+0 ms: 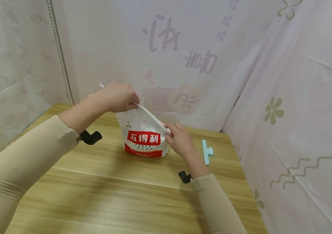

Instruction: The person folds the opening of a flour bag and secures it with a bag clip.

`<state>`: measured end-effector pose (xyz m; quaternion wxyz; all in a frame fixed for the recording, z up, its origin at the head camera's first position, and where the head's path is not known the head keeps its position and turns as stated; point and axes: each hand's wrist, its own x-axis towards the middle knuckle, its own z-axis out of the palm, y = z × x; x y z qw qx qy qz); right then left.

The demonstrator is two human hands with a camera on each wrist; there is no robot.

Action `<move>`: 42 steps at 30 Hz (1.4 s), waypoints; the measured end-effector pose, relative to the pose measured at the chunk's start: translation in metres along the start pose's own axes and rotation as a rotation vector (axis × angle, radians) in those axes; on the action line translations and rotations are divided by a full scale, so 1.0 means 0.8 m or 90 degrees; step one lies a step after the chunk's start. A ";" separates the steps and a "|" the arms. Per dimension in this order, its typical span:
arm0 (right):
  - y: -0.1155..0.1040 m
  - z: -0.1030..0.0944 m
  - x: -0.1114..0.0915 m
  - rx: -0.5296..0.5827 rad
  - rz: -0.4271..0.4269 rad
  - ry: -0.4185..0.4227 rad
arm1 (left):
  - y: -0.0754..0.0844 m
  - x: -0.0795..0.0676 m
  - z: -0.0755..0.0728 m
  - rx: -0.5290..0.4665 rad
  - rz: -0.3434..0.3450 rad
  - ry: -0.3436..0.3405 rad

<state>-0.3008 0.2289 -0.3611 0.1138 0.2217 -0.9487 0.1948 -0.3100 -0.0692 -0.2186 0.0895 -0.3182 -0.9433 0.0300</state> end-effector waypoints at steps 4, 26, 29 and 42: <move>0.001 0.002 -0.002 0.004 0.003 0.000 | 0.002 0.000 0.003 0.017 0.000 0.016; 0.007 0.004 -0.003 0.007 0.004 -0.003 | -0.067 -0.051 0.065 -0.838 -0.204 0.196; 0.006 0.004 -0.004 0.011 0.005 0.001 | -0.066 -0.046 0.081 -0.901 -0.162 0.203; 0.003 0.003 -0.007 0.012 -0.003 0.017 | -0.040 -0.024 0.077 -0.999 -0.220 0.324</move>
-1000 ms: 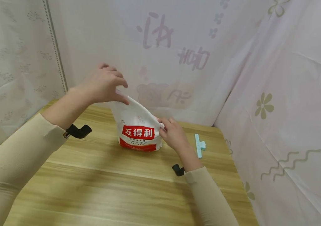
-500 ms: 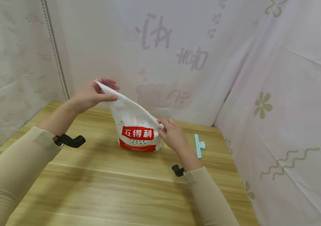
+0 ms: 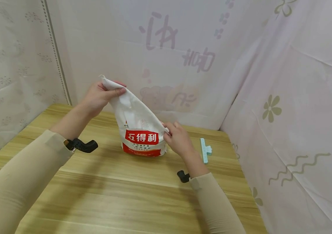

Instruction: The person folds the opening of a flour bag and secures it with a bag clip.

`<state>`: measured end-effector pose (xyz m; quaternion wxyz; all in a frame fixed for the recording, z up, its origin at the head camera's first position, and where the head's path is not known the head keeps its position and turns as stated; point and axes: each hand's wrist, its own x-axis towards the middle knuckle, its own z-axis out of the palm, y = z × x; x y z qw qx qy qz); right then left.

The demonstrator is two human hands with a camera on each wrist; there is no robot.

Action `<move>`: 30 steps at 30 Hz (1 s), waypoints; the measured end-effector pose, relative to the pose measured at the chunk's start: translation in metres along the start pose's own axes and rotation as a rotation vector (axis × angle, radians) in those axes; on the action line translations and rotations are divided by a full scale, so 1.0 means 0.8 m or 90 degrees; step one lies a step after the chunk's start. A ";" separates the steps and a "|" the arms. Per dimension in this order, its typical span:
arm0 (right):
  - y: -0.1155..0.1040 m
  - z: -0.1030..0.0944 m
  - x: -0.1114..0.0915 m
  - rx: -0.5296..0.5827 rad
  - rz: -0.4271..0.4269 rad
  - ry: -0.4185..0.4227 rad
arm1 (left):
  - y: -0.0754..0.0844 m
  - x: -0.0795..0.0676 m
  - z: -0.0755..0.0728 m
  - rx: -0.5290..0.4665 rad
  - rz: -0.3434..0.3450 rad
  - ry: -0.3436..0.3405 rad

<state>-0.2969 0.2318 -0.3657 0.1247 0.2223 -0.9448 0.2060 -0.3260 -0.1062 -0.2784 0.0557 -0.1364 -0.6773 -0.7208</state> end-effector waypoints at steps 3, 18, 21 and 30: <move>-0.001 0.001 0.001 0.002 -0.001 0.001 | -0.002 0.002 0.000 -0.029 0.020 0.009; -0.004 0.005 0.003 0.020 -0.003 0.002 | 0.023 -0.005 -0.017 0.262 0.099 0.012; -0.004 0.006 0.003 0.021 -0.002 0.004 | 0.032 -0.007 -0.014 0.447 0.216 0.030; 0.003 0.008 0.004 0.023 0.012 0.007 | 0.044 -0.014 0.029 0.888 0.464 -0.127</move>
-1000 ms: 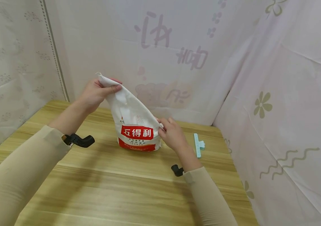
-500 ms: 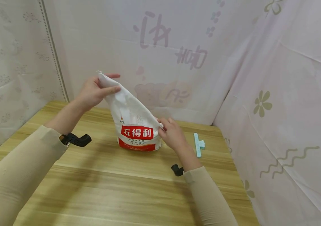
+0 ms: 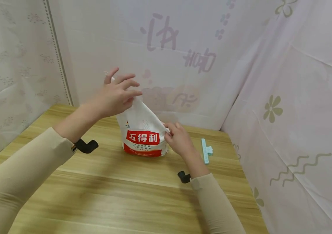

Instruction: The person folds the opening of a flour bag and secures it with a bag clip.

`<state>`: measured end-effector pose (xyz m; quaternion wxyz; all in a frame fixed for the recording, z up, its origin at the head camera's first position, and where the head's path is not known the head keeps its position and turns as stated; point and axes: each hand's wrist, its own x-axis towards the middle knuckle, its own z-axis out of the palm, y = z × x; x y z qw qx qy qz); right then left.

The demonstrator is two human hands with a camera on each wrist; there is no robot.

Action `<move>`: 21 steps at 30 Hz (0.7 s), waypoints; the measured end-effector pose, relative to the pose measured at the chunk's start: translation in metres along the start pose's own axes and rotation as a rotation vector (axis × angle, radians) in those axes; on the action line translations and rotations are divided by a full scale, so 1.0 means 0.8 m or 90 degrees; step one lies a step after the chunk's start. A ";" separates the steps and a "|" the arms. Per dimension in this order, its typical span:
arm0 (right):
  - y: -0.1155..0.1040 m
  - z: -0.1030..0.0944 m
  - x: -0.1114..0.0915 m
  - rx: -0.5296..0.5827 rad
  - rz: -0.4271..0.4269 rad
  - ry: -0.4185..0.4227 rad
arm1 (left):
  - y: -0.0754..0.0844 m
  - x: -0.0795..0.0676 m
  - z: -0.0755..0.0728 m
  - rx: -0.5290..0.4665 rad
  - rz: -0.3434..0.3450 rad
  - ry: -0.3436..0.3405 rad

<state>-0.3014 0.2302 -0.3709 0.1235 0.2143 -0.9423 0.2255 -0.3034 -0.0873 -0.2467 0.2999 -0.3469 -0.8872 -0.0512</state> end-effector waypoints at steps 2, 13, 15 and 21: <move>0.001 0.000 -0.001 0.002 0.001 0.000 | 0.009 0.005 0.005 0.036 0.015 -0.038; 0.006 -0.001 0.003 0.059 0.014 0.005 | 0.029 0.024 0.024 0.097 0.007 -0.183; 0.007 -0.002 0.004 0.081 0.024 0.005 | 0.032 0.027 0.023 0.103 0.010 -0.192; 0.019 -0.003 0.002 0.181 0.063 0.007 | 0.042 0.039 0.016 0.122 0.006 -0.242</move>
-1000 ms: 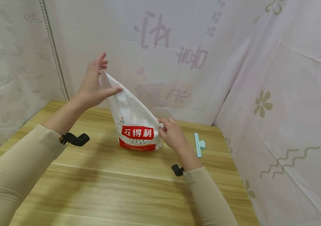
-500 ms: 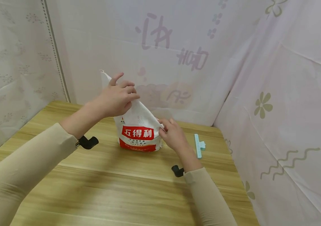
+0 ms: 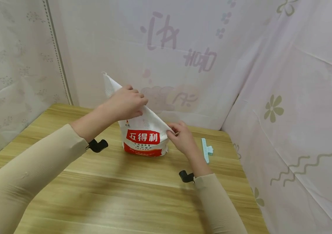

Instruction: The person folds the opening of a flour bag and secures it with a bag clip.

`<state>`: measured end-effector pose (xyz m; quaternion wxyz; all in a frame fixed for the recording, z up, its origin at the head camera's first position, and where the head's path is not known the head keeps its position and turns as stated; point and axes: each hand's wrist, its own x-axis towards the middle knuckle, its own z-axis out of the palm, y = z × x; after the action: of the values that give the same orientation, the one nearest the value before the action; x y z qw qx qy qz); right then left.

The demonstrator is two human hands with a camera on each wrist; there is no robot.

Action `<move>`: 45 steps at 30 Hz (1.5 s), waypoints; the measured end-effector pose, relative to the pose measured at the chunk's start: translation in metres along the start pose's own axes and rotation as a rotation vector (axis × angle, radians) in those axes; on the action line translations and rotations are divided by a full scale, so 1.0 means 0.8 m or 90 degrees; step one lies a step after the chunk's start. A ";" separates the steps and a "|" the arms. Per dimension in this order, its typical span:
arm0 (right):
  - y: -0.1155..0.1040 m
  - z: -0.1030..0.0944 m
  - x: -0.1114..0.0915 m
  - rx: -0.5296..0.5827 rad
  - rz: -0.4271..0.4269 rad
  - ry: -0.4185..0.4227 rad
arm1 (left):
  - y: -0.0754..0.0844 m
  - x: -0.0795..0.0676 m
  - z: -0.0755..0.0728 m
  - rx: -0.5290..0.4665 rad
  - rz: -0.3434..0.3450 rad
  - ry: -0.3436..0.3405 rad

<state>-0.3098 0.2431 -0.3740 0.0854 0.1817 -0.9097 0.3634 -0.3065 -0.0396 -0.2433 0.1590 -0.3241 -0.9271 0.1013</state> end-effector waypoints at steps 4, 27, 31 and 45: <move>0.009 -0.004 -0.001 0.022 0.004 0.009 | 0.007 0.008 -0.007 -0.004 -0.019 -0.043; 0.011 -0.003 -0.004 0.021 0.036 0.038 | 0.016 0.018 0.008 -0.006 -0.014 -0.019; 0.013 -0.002 -0.003 0.020 0.020 0.042 | 0.020 0.020 0.010 -0.004 -0.022 -0.027; 0.000 0.004 -0.001 -0.047 -0.019 0.041 | 0.027 0.020 0.020 -0.008 -0.025 -0.030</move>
<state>-0.3091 0.2412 -0.3768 0.1265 0.1803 -0.9164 0.3343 -0.3120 -0.0144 -0.2611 0.1370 -0.3042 -0.9374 0.0996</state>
